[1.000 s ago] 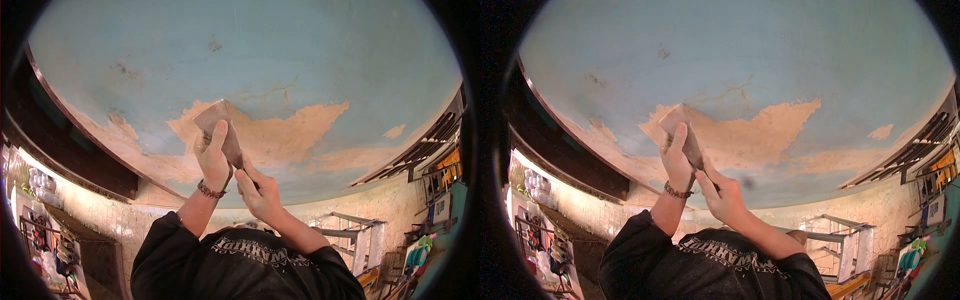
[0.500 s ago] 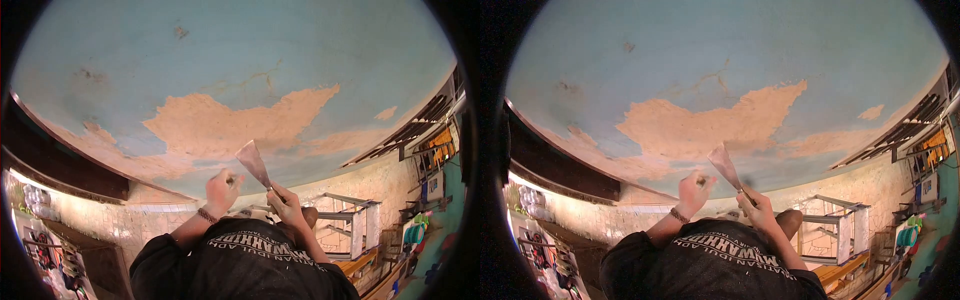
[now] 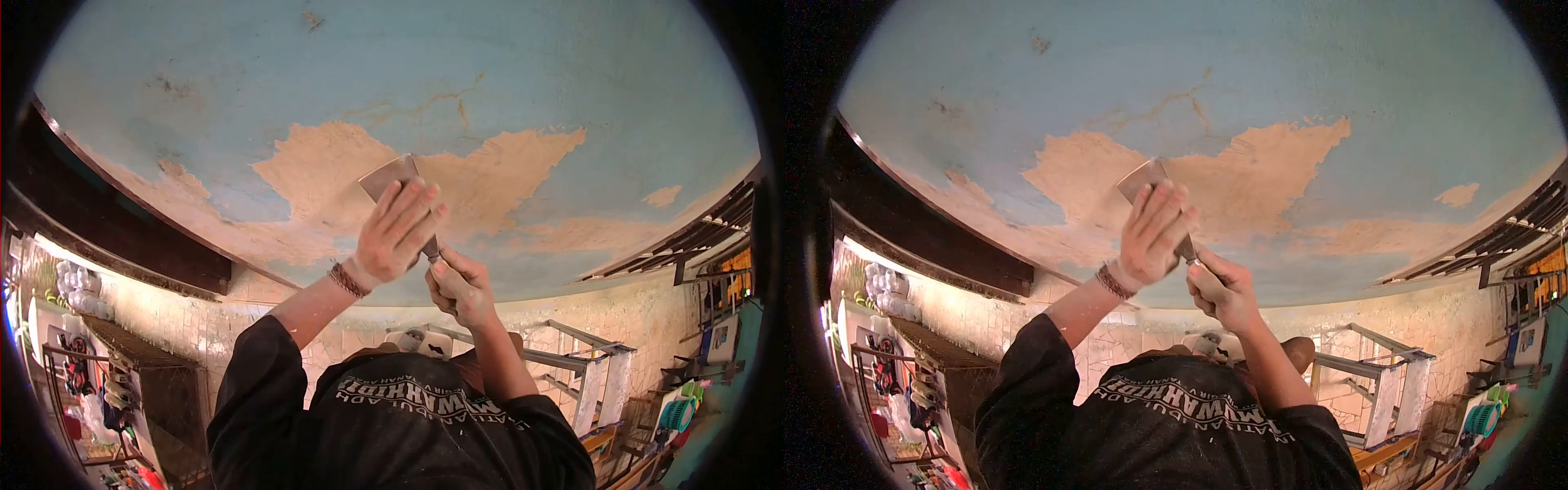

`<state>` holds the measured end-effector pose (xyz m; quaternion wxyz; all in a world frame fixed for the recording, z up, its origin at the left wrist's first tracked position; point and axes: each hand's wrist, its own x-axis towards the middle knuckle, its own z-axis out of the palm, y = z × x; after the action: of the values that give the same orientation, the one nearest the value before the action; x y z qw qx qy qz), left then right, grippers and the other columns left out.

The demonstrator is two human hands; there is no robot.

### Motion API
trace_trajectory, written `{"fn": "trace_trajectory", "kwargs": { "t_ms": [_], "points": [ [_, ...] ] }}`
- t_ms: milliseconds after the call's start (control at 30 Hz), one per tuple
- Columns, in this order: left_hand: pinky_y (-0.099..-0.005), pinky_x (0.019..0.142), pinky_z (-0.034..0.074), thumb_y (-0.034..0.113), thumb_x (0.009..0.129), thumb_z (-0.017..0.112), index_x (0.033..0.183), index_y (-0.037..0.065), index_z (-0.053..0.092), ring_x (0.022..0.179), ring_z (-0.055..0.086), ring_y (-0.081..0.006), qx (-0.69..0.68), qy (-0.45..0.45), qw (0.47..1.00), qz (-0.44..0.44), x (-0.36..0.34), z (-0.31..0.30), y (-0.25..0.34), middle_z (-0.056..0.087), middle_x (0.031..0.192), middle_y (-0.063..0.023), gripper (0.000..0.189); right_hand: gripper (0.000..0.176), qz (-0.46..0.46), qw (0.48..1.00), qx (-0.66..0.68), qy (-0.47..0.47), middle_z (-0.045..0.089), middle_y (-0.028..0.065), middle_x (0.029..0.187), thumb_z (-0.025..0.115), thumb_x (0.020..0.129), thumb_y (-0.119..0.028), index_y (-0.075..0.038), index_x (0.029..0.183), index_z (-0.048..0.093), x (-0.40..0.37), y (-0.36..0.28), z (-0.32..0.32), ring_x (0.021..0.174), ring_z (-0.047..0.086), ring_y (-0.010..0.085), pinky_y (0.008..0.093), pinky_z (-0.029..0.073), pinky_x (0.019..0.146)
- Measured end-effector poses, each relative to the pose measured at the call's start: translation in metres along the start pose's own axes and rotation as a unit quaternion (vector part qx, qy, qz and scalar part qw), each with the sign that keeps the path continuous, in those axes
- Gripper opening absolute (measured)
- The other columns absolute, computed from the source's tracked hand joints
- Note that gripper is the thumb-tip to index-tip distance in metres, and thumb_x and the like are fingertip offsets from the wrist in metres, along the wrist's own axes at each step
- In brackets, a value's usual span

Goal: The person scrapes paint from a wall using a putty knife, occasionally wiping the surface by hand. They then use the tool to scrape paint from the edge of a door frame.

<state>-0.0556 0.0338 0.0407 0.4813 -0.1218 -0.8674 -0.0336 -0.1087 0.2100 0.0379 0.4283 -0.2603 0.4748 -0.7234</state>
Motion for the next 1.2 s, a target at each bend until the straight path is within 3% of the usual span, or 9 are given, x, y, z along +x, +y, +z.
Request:
{"fn": "trace_trajectory", "kwargs": {
  "t_ms": [100,267,333,567,700,900,967,1067,1200],
  "points": [
    [-0.0485,0.109,0.034,0.006,0.081,0.059,0.127,0.004,0.056,0.132,0.043,-0.0344,0.011,0.053,0.998,-0.016,0.007,0.0,-0.01,0.049,0.138,-0.0175,0.046,0.042,0.019,0.998,0.061,-0.017,0.046,-0.0021,0.068,0.052,0.098,-0.019,-0.005,0.138,0.048,0.003,0.004,0.003,0.048,0.034,0.0039,0.0197,0.025,0.041],
    [-0.0492,0.109,0.033,0.004,0.079,0.06,0.128,0.004,0.056,0.132,0.043,-0.0348,0.01,0.029,0.999,0.012,0.006,0.002,-0.006,0.049,0.138,-0.0179,0.049,0.041,0.007,1.0,0.017,0.012,0.044,-0.0022,0.067,0.053,0.097,-0.019,-0.005,0.136,0.05,0.001,0.0,0.0,0.047,0.033,0.0039,0.0198,0.023,0.04],
    [-0.0503,0.109,0.032,0.004,0.079,0.06,0.127,0.006,0.058,0.132,0.043,-0.035,0.028,0.099,0.995,0.006,0.019,-0.004,-0.015,0.049,0.139,-0.0176,0.047,0.042,-0.009,1.0,0.021,0.002,0.044,-0.0007,0.065,0.053,0.097,-0.019,-0.003,0.136,0.049,0.009,-0.007,0.013,0.045,0.031,0.0041,0.0198,0.022,0.039],
    [-0.0484,0.11,0.032,0.006,0.081,0.058,0.124,0.008,0.061,0.132,0.043,-0.0338,-0.003,0.014,1.0,0.022,0.004,0.005,-0.008,0.05,0.138,-0.0162,0.043,0.043,-0.007,0.999,0.048,0.009,0.041,0.0001,0.062,0.052,0.098,-0.02,-0.002,0.136,0.047,-0.001,0.006,-0.005,0.044,0.027,0.0042,0.0196,0.021,0.038],
    [-0.0469,0.111,0.031,0.005,0.083,0.054,0.124,0.009,0.062,0.131,0.045,-0.0302,0.0,0.063,0.998,0.002,0.017,0.001,-0.013,0.053,0.136,-0.0141,0.042,0.043,0.002,0.998,0.058,-0.008,0.044,0.0021,0.064,0.053,0.097,-0.022,-0.003,0.136,0.048,0.007,-0.003,0.003,0.043,0.028,0.0047,0.019,0.021,0.037],
    [-0.0453,0.109,0.035,0.006,0.084,0.055,0.125,0.009,0.061,0.13,0.046,-0.0296,-0.011,0.026,0.999,0.017,0.012,-0.001,-0.01,0.055,0.134,-0.0134,0.041,0.047,0.034,0.997,0.071,-0.021,0.046,0.0024,0.064,0.053,0.097,-0.024,-0.002,0.138,0.045,0.002,-0.003,-0.006,0.043,0.031,0.0047,0.0191,0.021,0.037],
    [-0.0486,0.109,0.034,0.009,0.081,0.063,0.121,0.006,0.062,0.129,0.048,-0.0338,-0.011,0.026,0.999,0.033,0.013,-0.004,-0.015,0.057,0.131,-0.0174,0.04,0.046,0.042,0.996,0.084,-0.012,0.046,0.0025,0.064,0.053,0.097,-0.024,-0.002,0.136,0.046,0.003,-0.003,0.002,0.043,0.031,0.0049,0.019,0.021,0.037],
    [-0.0459,0.108,0.036,0.007,0.084,0.057,0.124,0.009,0.06,0.129,0.048,-0.0299,-0.028,0.031,0.999,-0.001,0.009,-0.004,-0.009,0.056,0.133,-0.0137,0.04,0.041,0.047,0.995,0.085,-0.006,0.046,0.0025,0.064,0.053,0.097,-0.024,-0.001,0.132,0.049,-0.004,-0.004,0.003,0.043,0.031,0.0051,0.0189,0.022,0.038],
    [-0.0463,0.108,0.036,0.007,0.084,0.058,0.123,0.008,0.061,0.129,0.048,-0.0298,-0.02,0.016,0.999,0.022,0.012,-0.002,-0.008,0.056,0.132,-0.0132,0.04,0.039,0.025,0.999,0.021,-0.001,0.045,0.0023,0.062,0.052,0.098,-0.024,-0.001,0.13,0.051,-0.002,-0.007,-0.001,0.043,0.031,0.0049,0.0189,0.022,0.038]
  ]
}}
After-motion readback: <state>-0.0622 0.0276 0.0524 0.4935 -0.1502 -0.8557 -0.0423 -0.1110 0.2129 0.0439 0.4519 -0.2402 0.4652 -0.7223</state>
